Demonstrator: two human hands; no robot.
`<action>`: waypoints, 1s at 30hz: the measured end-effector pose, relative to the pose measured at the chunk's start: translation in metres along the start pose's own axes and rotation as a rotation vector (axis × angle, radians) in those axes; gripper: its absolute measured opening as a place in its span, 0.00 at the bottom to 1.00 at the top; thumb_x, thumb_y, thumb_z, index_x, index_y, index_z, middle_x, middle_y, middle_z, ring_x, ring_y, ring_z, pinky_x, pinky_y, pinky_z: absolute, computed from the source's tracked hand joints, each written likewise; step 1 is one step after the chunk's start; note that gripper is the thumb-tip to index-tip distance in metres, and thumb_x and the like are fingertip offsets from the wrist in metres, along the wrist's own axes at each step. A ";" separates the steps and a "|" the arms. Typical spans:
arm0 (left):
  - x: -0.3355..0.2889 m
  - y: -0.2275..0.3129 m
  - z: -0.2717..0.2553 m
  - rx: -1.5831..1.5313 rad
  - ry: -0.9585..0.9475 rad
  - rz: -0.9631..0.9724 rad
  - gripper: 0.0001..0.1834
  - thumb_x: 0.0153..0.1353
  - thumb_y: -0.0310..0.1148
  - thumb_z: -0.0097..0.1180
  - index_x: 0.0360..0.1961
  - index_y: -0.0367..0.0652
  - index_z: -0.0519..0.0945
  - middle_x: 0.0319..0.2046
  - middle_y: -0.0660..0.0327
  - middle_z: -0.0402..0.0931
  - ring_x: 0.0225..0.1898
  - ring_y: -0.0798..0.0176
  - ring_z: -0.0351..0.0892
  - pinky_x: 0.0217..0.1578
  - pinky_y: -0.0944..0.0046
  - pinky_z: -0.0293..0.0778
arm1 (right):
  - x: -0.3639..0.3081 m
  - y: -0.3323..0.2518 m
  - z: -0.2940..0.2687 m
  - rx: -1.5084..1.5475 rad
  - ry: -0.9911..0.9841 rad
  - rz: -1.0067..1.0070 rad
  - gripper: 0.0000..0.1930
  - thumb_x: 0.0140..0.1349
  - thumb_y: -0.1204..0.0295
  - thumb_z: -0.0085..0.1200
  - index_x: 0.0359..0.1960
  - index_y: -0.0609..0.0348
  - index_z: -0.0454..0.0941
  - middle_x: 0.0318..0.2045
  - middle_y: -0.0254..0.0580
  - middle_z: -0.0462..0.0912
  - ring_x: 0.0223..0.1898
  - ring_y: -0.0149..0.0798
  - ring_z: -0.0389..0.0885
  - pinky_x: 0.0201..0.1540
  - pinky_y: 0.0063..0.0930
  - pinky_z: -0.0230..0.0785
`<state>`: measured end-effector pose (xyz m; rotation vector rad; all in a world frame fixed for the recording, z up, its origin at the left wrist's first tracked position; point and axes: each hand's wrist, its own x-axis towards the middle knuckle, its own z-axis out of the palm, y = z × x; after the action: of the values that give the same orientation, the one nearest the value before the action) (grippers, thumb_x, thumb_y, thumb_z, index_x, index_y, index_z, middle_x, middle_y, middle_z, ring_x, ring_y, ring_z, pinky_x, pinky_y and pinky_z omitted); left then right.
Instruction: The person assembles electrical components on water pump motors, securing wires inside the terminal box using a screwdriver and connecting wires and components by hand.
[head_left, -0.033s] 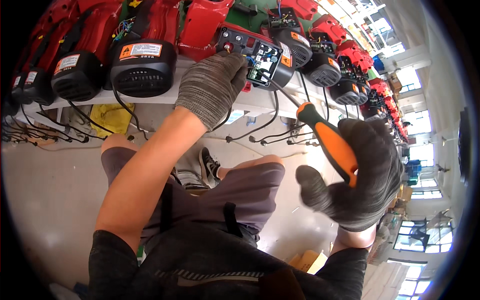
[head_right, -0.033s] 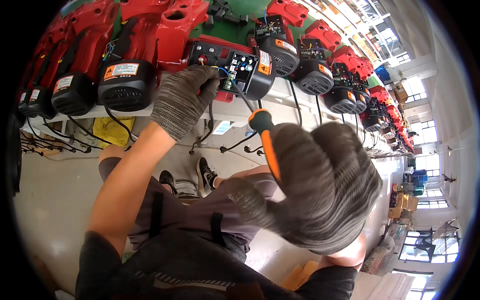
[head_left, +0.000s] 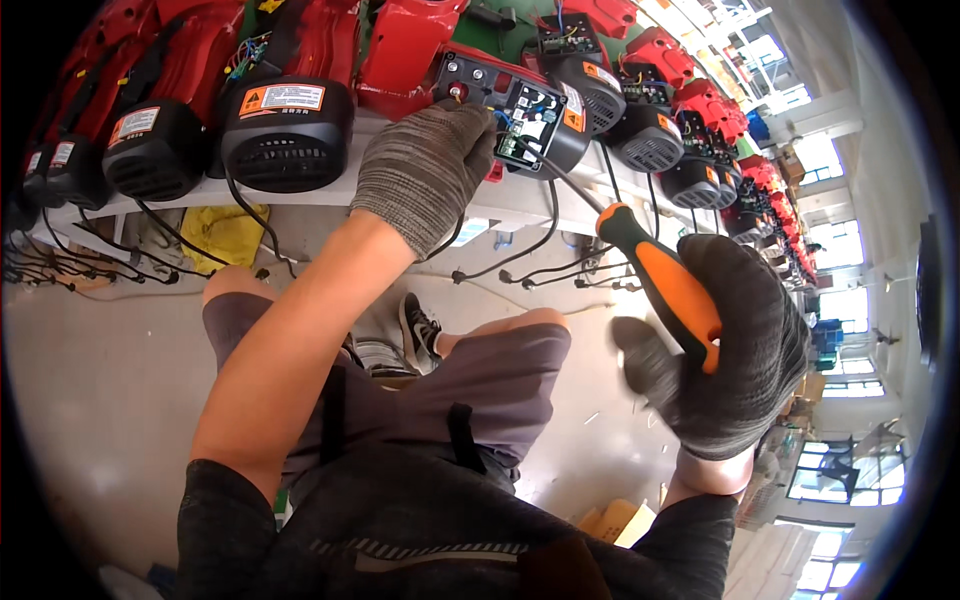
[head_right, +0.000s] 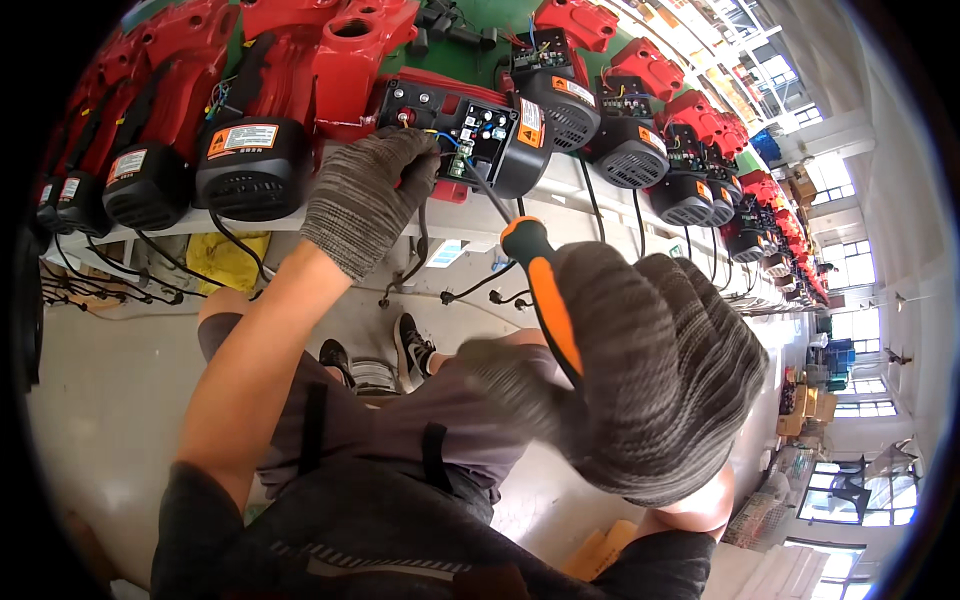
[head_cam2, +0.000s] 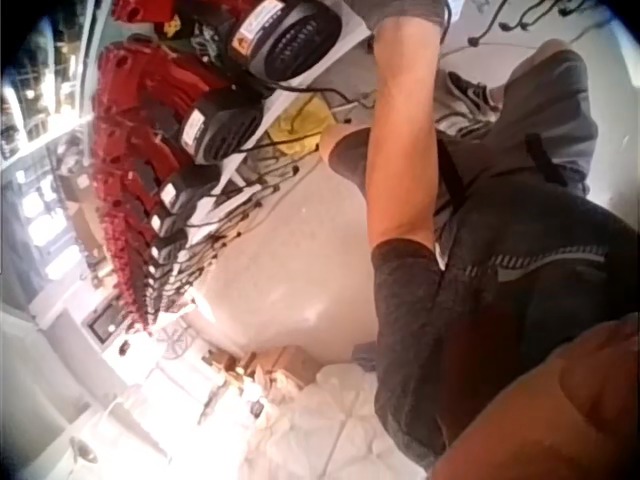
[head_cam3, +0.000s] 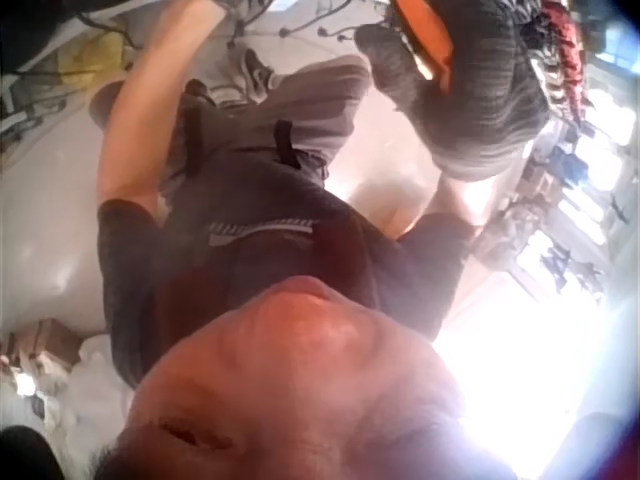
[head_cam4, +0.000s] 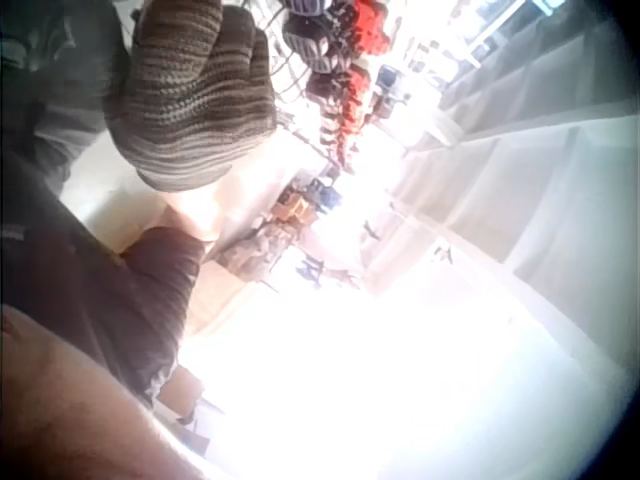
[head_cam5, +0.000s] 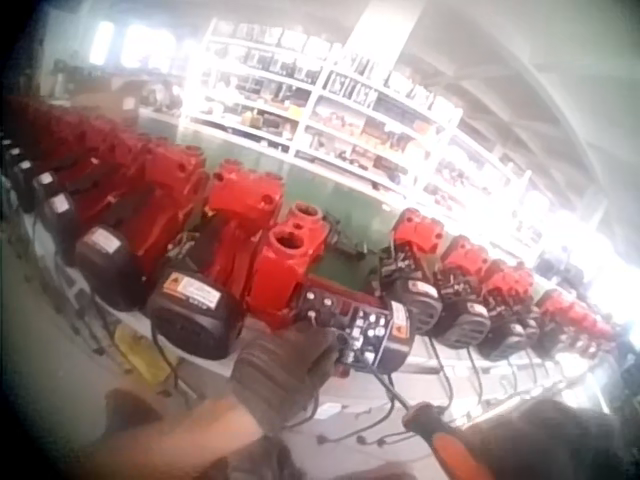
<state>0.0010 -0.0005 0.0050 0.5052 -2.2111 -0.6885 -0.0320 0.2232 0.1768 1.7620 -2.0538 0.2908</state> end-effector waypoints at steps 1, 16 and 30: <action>0.002 0.003 -0.001 0.037 -0.027 -0.009 0.07 0.65 0.32 0.56 0.41 0.41 0.81 0.35 0.50 0.82 0.41 0.46 0.83 0.42 0.49 0.79 | 0.000 -0.001 -0.002 -0.042 -0.012 0.030 0.20 0.55 0.66 0.72 0.46 0.61 0.80 0.37 0.45 0.86 0.37 0.46 0.84 0.44 0.37 0.77; 0.005 -0.017 0.005 0.103 0.066 0.194 0.10 0.65 0.35 0.57 0.42 0.42 0.83 0.36 0.51 0.83 0.41 0.46 0.83 0.43 0.48 0.79 | 0.006 0.005 0.009 0.008 0.125 -0.104 0.23 0.41 0.81 0.64 0.44 0.59 0.79 0.43 0.50 0.78 0.42 0.48 0.80 0.45 0.39 0.75; 0.006 -0.008 -0.001 0.110 -0.022 0.154 0.11 0.66 0.37 0.55 0.43 0.42 0.83 0.38 0.53 0.83 0.42 0.48 0.82 0.43 0.49 0.78 | 0.003 0.007 0.008 0.045 0.098 -0.069 0.21 0.45 0.79 0.67 0.45 0.61 0.80 0.45 0.51 0.80 0.44 0.49 0.82 0.48 0.40 0.75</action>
<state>-0.0006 -0.0104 0.0037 0.3791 -2.2897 -0.4955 -0.0402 0.2187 0.1717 1.8039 -1.9278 0.3978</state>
